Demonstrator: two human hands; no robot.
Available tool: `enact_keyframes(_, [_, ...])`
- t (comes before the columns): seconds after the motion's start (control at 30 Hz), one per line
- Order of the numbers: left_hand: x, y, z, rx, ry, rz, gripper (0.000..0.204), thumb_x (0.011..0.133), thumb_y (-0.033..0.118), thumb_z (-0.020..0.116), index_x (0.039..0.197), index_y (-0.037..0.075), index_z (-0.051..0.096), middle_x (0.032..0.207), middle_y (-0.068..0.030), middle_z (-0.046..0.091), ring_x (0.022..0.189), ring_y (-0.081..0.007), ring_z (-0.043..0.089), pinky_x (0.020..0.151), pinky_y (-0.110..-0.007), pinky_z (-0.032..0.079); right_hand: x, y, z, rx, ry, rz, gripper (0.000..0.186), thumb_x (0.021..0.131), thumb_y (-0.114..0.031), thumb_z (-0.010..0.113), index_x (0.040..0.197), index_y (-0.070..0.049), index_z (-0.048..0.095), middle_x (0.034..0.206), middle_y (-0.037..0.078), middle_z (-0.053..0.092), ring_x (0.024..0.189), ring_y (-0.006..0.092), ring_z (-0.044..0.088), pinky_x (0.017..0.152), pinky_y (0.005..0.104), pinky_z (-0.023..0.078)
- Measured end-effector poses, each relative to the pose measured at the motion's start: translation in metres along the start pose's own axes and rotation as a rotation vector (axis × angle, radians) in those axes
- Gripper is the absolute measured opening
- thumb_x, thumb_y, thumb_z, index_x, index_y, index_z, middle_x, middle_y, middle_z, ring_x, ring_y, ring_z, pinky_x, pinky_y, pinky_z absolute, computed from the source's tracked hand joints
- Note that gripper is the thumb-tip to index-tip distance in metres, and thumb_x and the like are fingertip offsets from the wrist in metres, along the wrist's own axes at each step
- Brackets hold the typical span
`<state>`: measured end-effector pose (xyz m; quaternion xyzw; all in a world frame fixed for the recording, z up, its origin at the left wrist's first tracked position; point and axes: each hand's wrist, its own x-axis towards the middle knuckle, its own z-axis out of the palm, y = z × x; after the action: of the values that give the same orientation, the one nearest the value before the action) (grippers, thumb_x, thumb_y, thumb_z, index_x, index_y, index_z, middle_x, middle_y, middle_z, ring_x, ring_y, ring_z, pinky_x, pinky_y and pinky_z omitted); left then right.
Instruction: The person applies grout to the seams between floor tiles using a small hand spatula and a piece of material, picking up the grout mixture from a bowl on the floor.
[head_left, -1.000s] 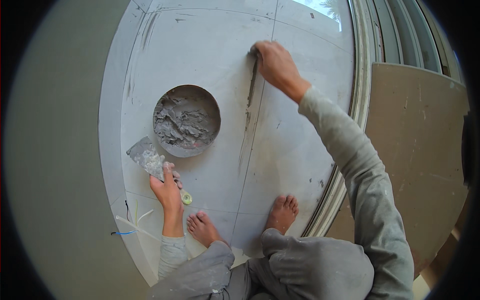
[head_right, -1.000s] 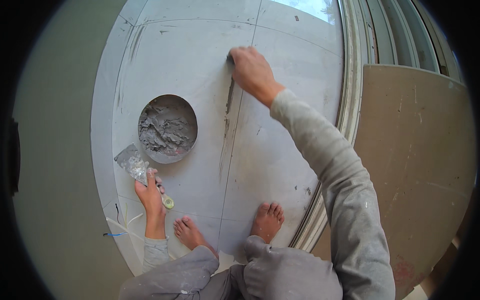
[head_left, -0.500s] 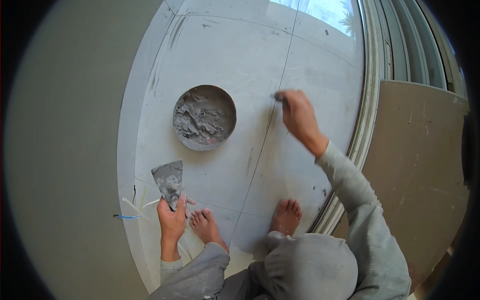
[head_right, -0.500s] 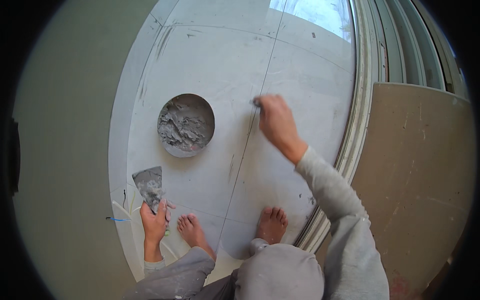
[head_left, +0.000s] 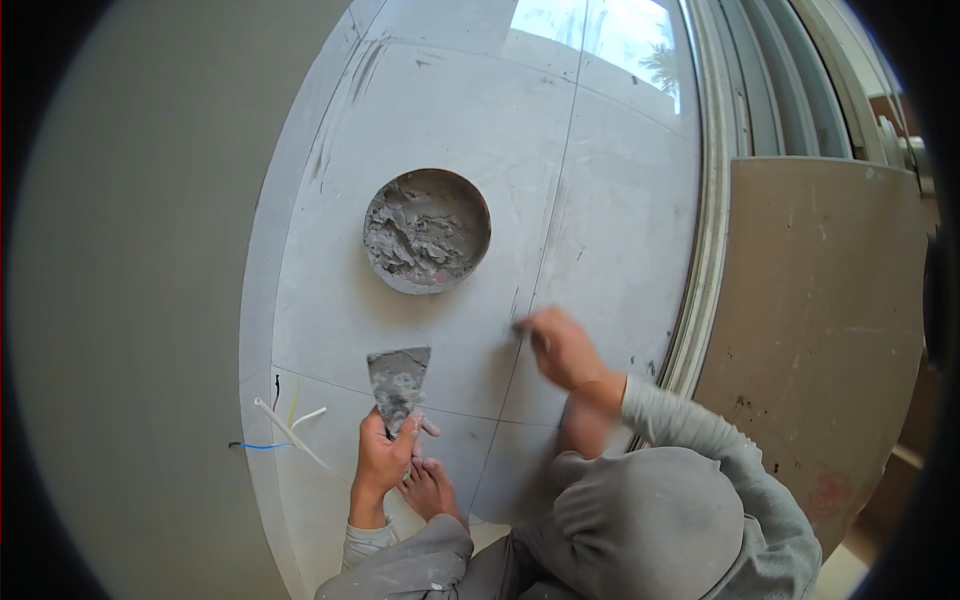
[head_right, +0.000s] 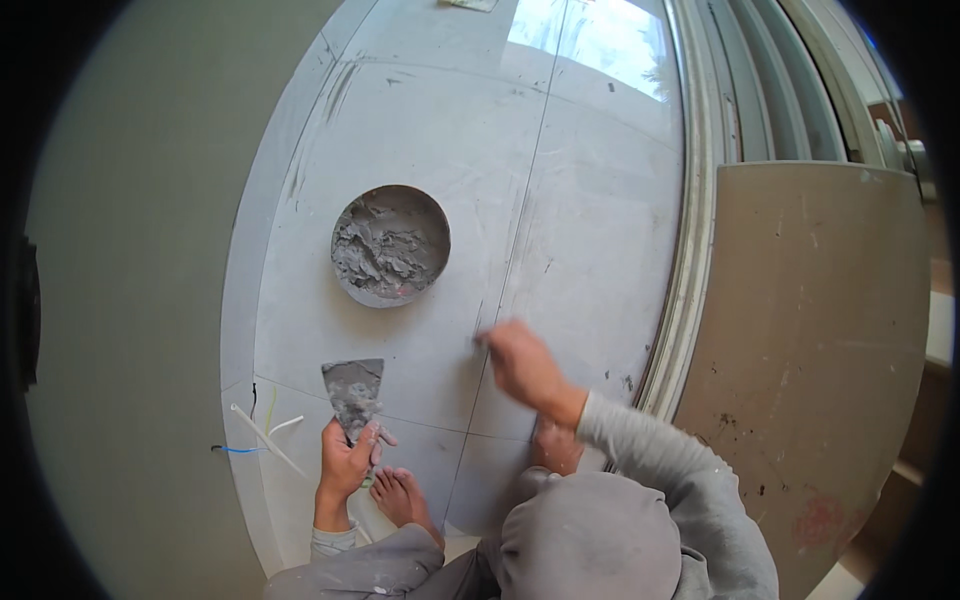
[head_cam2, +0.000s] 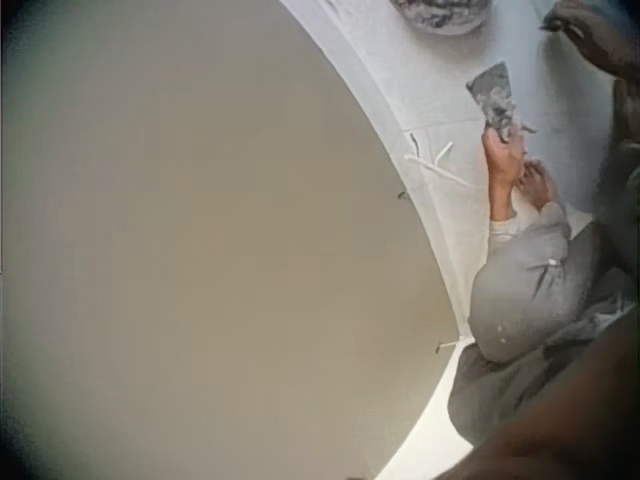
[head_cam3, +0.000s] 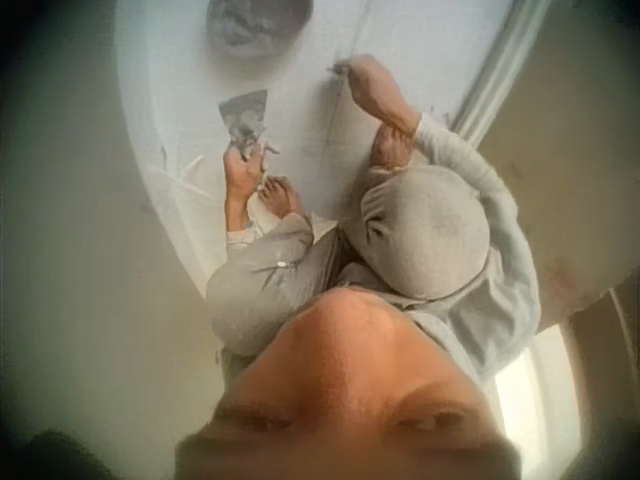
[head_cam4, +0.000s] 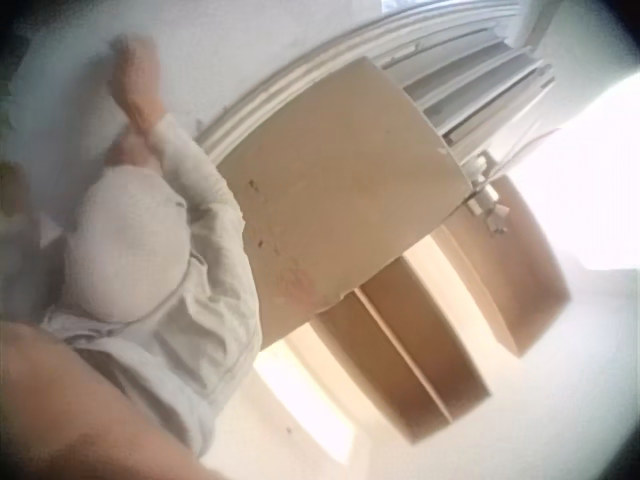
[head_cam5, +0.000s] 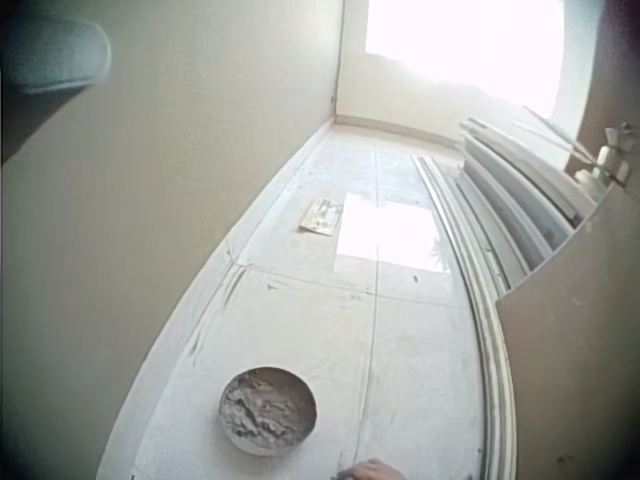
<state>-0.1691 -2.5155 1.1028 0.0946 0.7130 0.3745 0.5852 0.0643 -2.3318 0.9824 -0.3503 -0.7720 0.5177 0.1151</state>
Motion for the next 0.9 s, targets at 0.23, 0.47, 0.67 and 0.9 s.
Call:
enact_keyframes(0.23, [-0.096, 0.002, -0.07, 0.181, -0.159, 0.094, 0.019, 0.101, 0.008, 0.062, 0.116, -0.003, 0.062, 0.08, -0.011, 0.074, 0.054, -0.0047, 0.053, 0.05, -0.023, 0.044, -0.034, -0.093, 0.056, -0.236, 0.105, -0.021, 0.027, 0.08, 0.005, 0.057, 0.105, -0.002, 0.064, 0.098, 0.017, 0.064, 0.098, 0.0384, 0.061, 0.085, 0.0473, 0.052])
enact_keyframes(0.47, [-0.145, -0.008, -0.116, 0.131, -0.068, 0.18, 0.021, 0.103, 0.01, 0.06, 0.12, -0.001, 0.061, 0.079, -0.0101, 0.072, 0.051, -0.0037, 0.049, 0.046, -0.022, 0.039, -0.165, -0.2, 0.137, -0.015, -0.287, 0.008, 0.027, 0.083, 0.004, 0.058, 0.106, -0.004, 0.07, 0.1, 0.018, 0.068, 0.1, 0.039, 0.062, 0.09, 0.0467, 0.052])
enact_keyframes(0.67, [-0.151, -0.03, -0.11, 0.025, -0.066, 0.21, 0.02, 0.103, 0.014, 0.06, 0.117, 0.0, 0.06, 0.08, -0.0094, 0.073, 0.052, -0.004, 0.049, 0.048, -0.022, 0.04, -0.118, -0.176, 0.101, -0.248, 0.051, 0.121, 0.03, 0.081, 0.006, 0.058, 0.107, -0.002, 0.069, 0.104, 0.016, 0.068, 0.105, 0.0373, 0.06, 0.092, 0.0447, 0.052])
enact_keyframes(0.9, [-0.125, -0.037, -0.08, 0.007, 0.022, 0.223, 0.016, 0.105, 0.015, 0.059, 0.113, 0.001, 0.058, 0.08, -0.0087, 0.072, 0.05, -0.0022, 0.045, 0.044, -0.022, 0.035, -0.233, -0.171, 0.159, -0.141, -0.197, -0.038, 0.025, 0.077, 0.005, 0.058, 0.101, -0.002, 0.063, 0.1, 0.015, 0.063, 0.101, 0.0372, 0.061, 0.088, 0.0454, 0.053])
